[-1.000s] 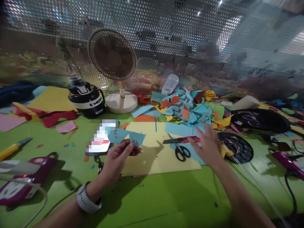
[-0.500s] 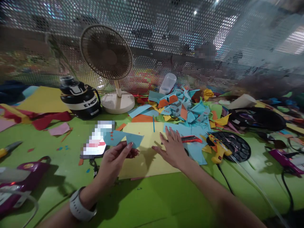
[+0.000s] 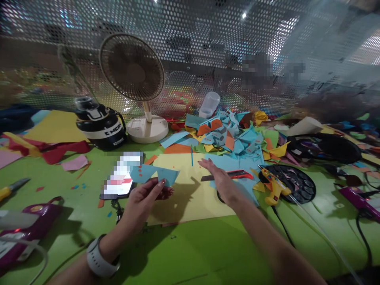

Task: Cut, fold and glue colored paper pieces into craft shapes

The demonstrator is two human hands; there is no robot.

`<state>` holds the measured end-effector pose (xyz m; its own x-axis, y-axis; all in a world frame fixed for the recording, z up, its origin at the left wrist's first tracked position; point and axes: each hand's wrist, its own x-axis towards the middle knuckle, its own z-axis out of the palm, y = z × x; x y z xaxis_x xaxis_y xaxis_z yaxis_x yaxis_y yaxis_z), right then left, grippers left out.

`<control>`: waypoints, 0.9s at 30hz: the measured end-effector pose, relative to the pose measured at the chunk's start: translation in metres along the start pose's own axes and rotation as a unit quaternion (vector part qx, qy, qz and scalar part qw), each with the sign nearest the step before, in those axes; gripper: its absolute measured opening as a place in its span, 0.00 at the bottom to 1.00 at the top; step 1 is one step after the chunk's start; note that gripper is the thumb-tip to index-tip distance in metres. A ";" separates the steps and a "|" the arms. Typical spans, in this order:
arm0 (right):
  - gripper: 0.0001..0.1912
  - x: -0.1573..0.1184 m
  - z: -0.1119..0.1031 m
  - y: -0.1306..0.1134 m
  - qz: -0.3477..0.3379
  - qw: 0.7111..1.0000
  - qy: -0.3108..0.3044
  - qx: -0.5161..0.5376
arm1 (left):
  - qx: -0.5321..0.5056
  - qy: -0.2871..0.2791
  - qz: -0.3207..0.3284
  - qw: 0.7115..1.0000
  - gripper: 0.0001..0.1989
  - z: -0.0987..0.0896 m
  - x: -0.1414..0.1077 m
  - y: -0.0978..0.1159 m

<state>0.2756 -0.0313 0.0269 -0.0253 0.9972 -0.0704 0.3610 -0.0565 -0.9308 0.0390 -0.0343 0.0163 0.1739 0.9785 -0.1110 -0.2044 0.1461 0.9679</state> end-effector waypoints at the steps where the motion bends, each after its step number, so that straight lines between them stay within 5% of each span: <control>1: 0.40 0.000 0.000 -0.003 0.004 0.999 -0.009 0.036 | 0.002 0.000 -0.002 1.000 0.14 0.000 0.000 0.000; 7: 0.33 -0.002 0.001 -0.012 -0.017 0.998 0.058 0.017 | 0.007 0.003 0.003 1.000 0.14 -0.002 0.001 -0.003; 10: 0.26 -0.003 -0.002 -0.009 -0.052 0.982 0.113 -0.140 | 0.004 -0.005 0.006 1.000 0.15 -0.003 0.002 -0.006; 15: 0.28 -0.007 -0.009 -0.013 -0.117 0.931 0.156 -0.310 | -0.003 -0.009 0.014 1.000 0.15 -0.004 0.003 -0.009; 19: 0.25 -0.021 -0.046 -0.014 -0.125 0.888 0.203 -0.394 | -0.005 -0.007 0.015 1.000 0.15 -0.004 0.002 -0.007; 24: 0.27 -0.059 -0.119 0.009 0.071 0.796 0.335 -0.499 | -0.009 -0.003 0.006 1.000 0.15 -0.002 0.001 -0.004; 27: 0.26 -0.076 -0.143 0.034 0.107 0.756 0.345 -0.546 | -0.002 0.001 -0.002 1.000 0.15 -0.001 0.000 -0.003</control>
<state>0.4230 -0.1020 0.0522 0.4993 0.7801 0.3770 0.8516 -0.5221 -0.0474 0.0389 -0.0342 0.0133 0.1736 0.9780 -0.1157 -0.2069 0.1510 0.9666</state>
